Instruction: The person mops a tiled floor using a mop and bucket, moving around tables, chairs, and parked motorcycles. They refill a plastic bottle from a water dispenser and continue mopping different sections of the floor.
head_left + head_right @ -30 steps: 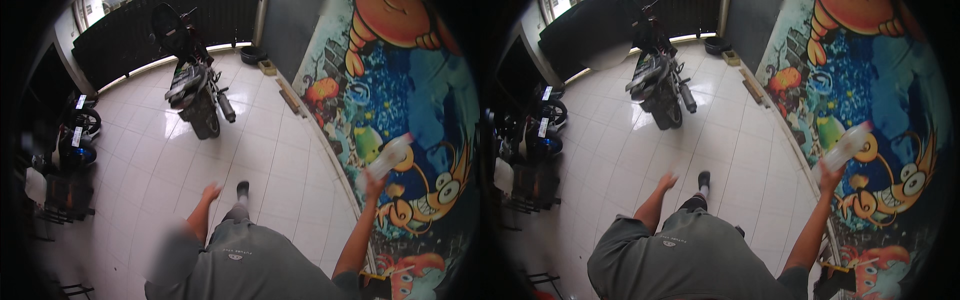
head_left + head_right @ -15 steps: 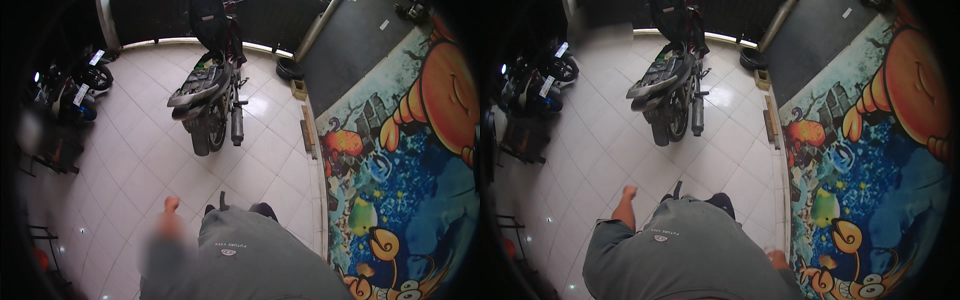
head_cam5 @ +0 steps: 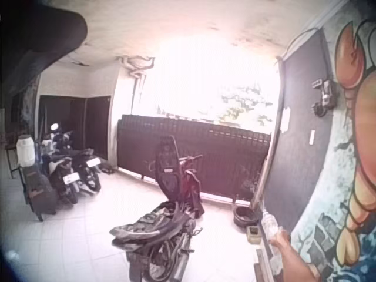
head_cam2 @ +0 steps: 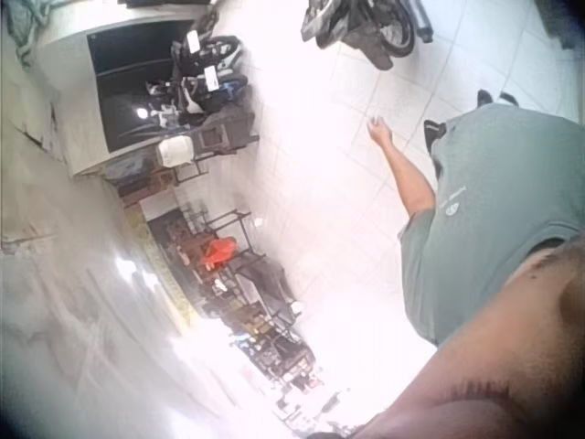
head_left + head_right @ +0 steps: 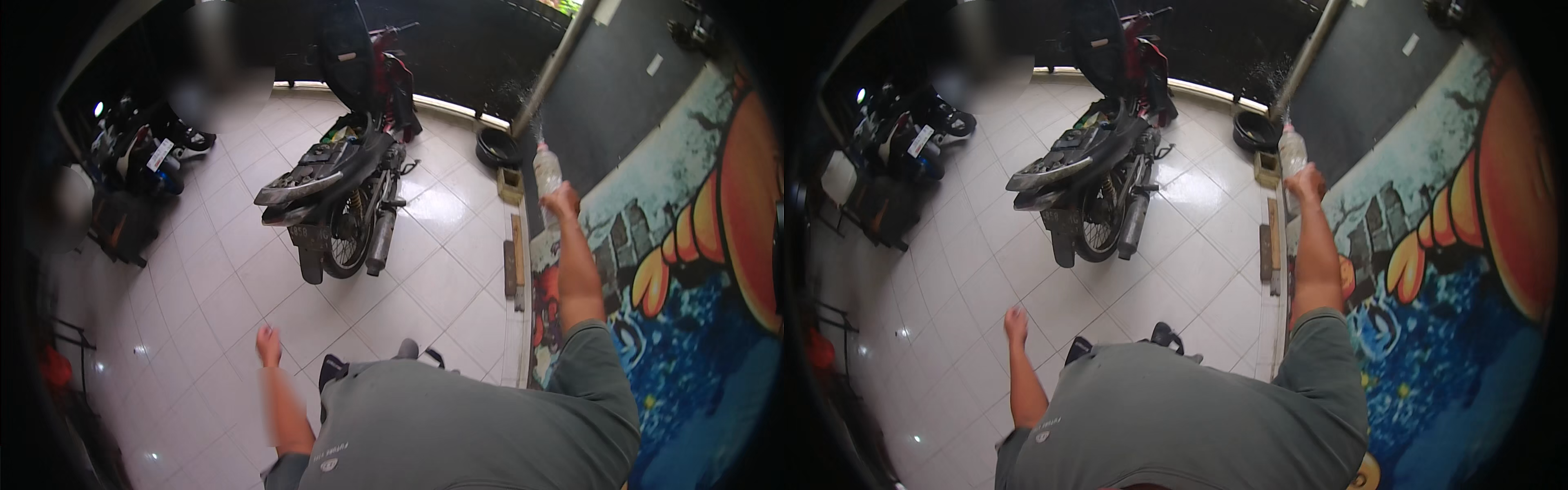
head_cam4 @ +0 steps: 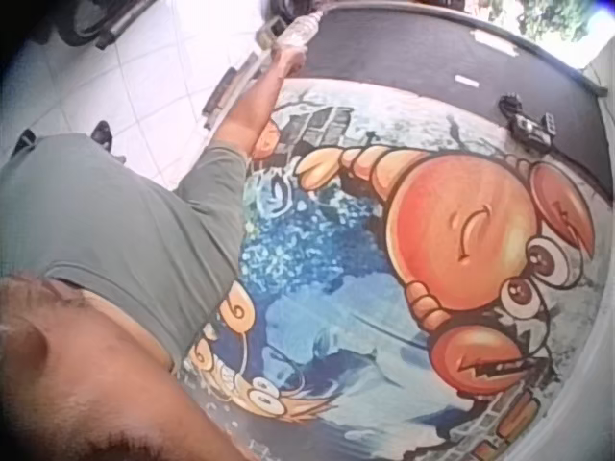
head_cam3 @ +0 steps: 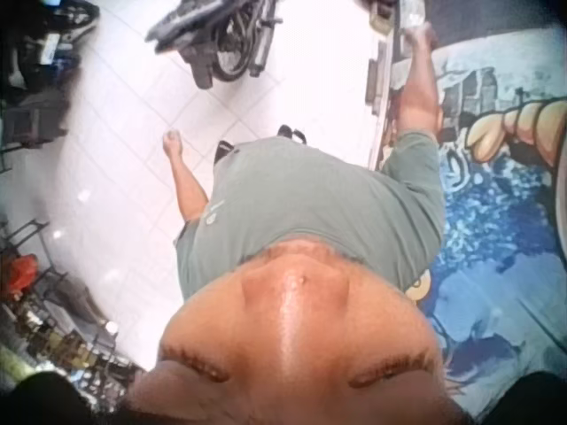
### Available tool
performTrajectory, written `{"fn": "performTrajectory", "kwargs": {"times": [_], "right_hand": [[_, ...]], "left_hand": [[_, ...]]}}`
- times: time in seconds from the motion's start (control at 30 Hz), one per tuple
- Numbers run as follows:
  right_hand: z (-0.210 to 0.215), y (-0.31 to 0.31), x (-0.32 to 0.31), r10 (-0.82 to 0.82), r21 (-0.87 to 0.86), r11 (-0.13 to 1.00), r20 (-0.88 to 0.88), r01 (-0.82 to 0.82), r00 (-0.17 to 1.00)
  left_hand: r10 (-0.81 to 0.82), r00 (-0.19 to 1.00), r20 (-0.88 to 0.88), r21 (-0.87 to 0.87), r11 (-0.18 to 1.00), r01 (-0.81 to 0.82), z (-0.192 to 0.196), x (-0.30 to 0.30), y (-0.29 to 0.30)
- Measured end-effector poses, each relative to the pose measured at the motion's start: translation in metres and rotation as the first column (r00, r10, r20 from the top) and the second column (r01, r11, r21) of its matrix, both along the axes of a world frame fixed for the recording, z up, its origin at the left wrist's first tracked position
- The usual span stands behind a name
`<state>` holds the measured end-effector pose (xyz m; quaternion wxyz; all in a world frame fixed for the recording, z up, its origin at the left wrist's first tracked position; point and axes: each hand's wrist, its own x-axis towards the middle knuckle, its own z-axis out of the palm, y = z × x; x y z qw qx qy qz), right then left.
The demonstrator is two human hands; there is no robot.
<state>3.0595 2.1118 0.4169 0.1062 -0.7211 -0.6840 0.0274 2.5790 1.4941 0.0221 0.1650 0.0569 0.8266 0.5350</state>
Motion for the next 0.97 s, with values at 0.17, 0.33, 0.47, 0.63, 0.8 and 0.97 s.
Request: {"fn": "performTrajectory", "kwargs": {"times": [0.17,0.33,0.47,0.63,0.8,0.97], "right_hand": [[-0.168,0.015,0.022,0.059,-0.49,0.87,0.209,0.052,0.976],[-0.28,-0.045,0.05,0.209,-0.696,0.715,0.29,0.056,0.934],[-0.206,0.022,0.073,0.095,-0.584,0.81,0.201,0.041,0.975],[0.062,0.085,0.127,0.268,0.406,0.896,-0.177,-0.178,0.947],[0.275,-0.023,0.186,0.365,0.694,0.651,0.072,-0.309,0.928],[0.318,-0.091,0.253,0.171,0.556,0.804,0.121,-0.21,0.978]], "left_hand": [[0.529,0.798,0.29,-0.373,0.83,-0.414,-0.045,0.226,-0.265],[0.731,0.471,0.494,-0.577,0.681,-0.452,0.0,0.458,-0.335],[0.641,0.471,0.606,-0.545,0.766,-0.342,-0.013,0.502,-0.33],[0.543,0.637,0.548,-0.469,0.829,-0.304,-0.028,0.48,-0.365],[0.411,0.911,0.045,-0.298,0.876,-0.38,-0.017,0.471,-0.394],[0.241,0.966,0.096,-0.309,0.93,-0.201,0.011,0.547,-0.404]]}}
